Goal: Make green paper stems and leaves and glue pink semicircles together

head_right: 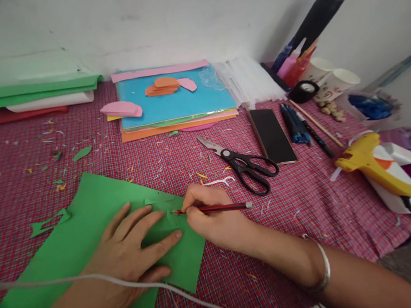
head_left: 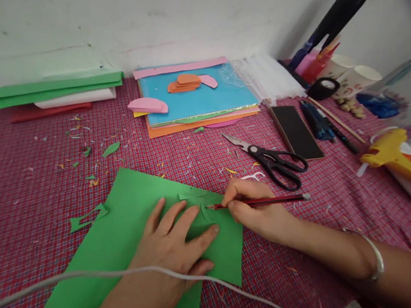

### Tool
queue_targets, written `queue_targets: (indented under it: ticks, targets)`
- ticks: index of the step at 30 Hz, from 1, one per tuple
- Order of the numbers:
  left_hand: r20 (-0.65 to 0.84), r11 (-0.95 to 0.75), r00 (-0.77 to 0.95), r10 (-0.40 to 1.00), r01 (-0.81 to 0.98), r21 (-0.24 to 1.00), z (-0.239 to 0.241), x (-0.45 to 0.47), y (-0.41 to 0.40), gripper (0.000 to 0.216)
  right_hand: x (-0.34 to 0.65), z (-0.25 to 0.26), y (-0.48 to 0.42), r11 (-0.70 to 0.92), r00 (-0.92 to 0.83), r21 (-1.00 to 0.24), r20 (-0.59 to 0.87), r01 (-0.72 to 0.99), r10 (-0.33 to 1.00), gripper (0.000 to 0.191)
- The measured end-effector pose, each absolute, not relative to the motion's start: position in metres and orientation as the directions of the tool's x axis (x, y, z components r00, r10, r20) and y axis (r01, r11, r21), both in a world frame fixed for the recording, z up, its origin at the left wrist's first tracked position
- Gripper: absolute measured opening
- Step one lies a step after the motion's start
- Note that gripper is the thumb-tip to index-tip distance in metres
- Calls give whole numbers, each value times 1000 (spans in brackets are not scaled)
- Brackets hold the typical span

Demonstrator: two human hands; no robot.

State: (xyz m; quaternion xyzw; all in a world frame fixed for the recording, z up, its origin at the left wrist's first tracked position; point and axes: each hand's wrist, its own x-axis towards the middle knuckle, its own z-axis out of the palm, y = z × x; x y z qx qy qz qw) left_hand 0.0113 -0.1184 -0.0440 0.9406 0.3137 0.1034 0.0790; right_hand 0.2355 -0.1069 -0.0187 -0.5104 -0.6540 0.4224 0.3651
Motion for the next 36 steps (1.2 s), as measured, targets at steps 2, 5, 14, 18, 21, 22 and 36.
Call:
queue_targets:
  ticks: [2,5,14,18,21,22,36]
  targets:
    - [143,-791,782,606,575,209,-44,11,-118,48,235,-20,-107,149,-224,-906,61,396,973,16]
    - [146,-790,780,609,577,209,-44,11,-118,47,235,-20,-107,153,-194,-900,78,409,978,16]
    - [123,-789,784,608,580,202,-39,11,-119,46,240,-15,-108,181,-213,-920,110,347,971,17]
    - [133,-784,778,613,580,220,-38,12,-119,46,242,-16,-109,121,-138,-966,91,230,986,17]
    - [127,-786,782,610,578,220,-39,13,-118,47,242,-16,-110,149,-179,-955,105,256,978,17]
    - [124,-786,783,610,578,218,-39,13,-118,47,242,-16,-110,171,-204,-941,114,292,972,17]
    - [112,-783,782,613,582,222,-36,12,-118,44,244,-16,-110,232,-215,-911,164,341,963,17]
